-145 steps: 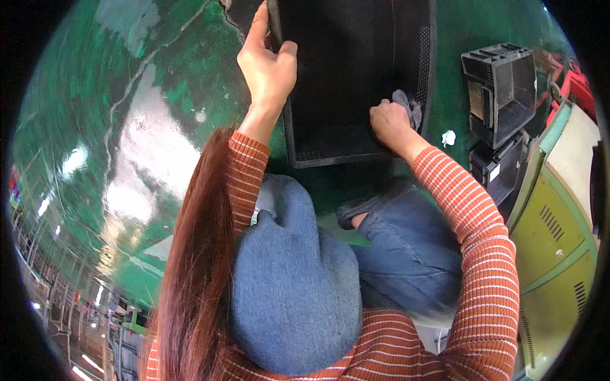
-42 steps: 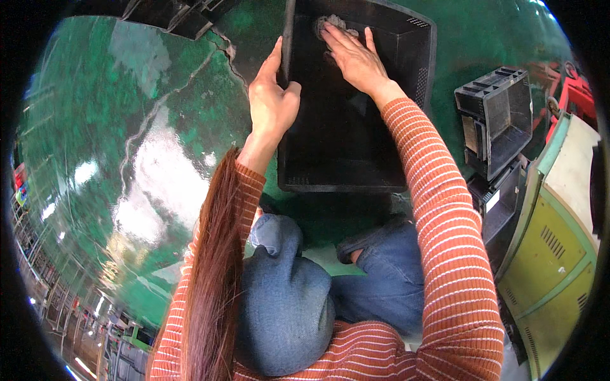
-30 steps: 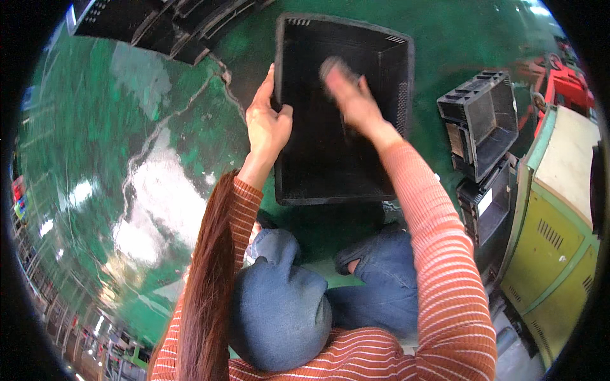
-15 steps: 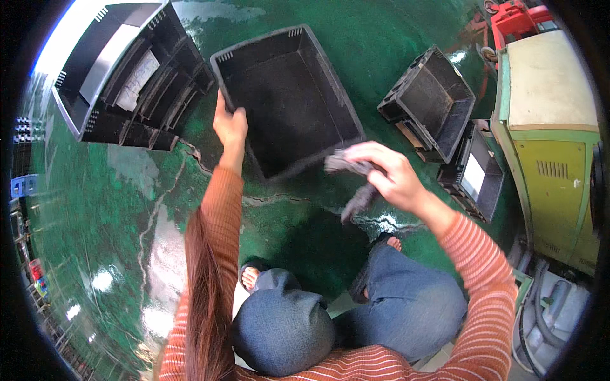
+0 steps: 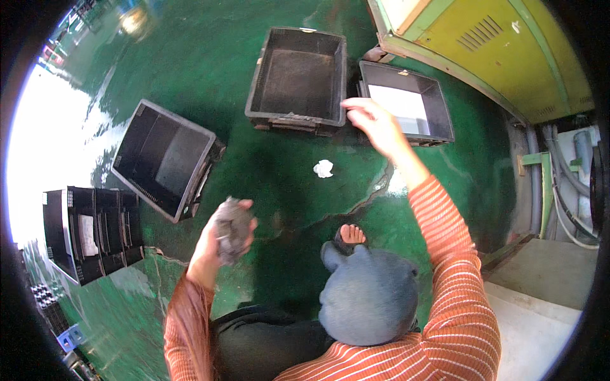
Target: The person sits on the floor and cleans the inside of black plastic crates using a cloth. They wipe the interior surfaces of several crates one by one, then stack the cleaned crates together.
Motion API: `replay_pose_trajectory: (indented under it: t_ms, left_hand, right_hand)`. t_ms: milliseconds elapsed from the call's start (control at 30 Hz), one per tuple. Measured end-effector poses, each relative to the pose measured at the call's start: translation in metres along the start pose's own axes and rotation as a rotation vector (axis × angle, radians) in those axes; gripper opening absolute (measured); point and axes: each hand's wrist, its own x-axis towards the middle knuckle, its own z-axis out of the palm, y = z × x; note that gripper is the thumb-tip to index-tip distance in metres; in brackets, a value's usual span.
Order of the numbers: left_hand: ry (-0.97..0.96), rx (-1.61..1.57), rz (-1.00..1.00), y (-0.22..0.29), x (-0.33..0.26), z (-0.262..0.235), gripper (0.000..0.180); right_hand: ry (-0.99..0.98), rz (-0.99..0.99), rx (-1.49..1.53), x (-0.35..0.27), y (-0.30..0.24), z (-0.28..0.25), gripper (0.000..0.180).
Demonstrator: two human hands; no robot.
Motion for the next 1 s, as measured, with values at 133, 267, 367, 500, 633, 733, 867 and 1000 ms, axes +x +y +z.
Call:
replay_pose_trajectory:
  t_ms: [133, 267, 367, 500, 633, 733, 867, 1000]
  left_hand:
    - [0.073, -0.004, 0.13, 0.015, -0.013, -0.03, 0.042]
    - [0.248, -0.058, 0.245, 0.033, -0.052, -0.049, 0.043]
    - [0.209, 0.056, 0.219, 0.043, -0.046, -0.035, 0.049]
    - [0.143, 0.343, 0.307, 0.036, -0.028, 0.002, 0.083]
    - [0.234, 0.249, 0.193, 0.038, -0.024, -0.025, 0.051]
    - [0.399, 0.192, 0.219, 0.04, -0.039, -0.039, 0.043]
    - [0.475, 0.147, 0.367, 0.039, -0.062, -0.044, 0.036]
    - [0.569, -0.028, 0.419, 0.035, -0.07, -0.06, 0.036]
  right_hand:
    - [-0.032, 0.327, -0.757, -0.018, 0.132, -0.091, 0.049]
    - [-0.338, 0.519, -0.621, -0.038, 0.127, -0.057, 0.05]
    - [-0.364, 0.46, -0.695, -0.041, 0.169, -0.058, 0.068]
    - [-0.674, 0.506, -1.023, -0.026, 0.161, -0.032, 0.108]
    - [-0.504, 0.318, -1.048, -0.036, 0.202, -0.023, 0.088]
    - [-0.264, 0.178, -0.805, -0.037, 0.214, -0.046, 0.055]
    - [-0.011, 0.375, -0.37, -0.031, 0.174, -0.108, 0.037]
    - [0.253, 0.484, 0.753, -0.053, 0.159, -0.194, 0.026]
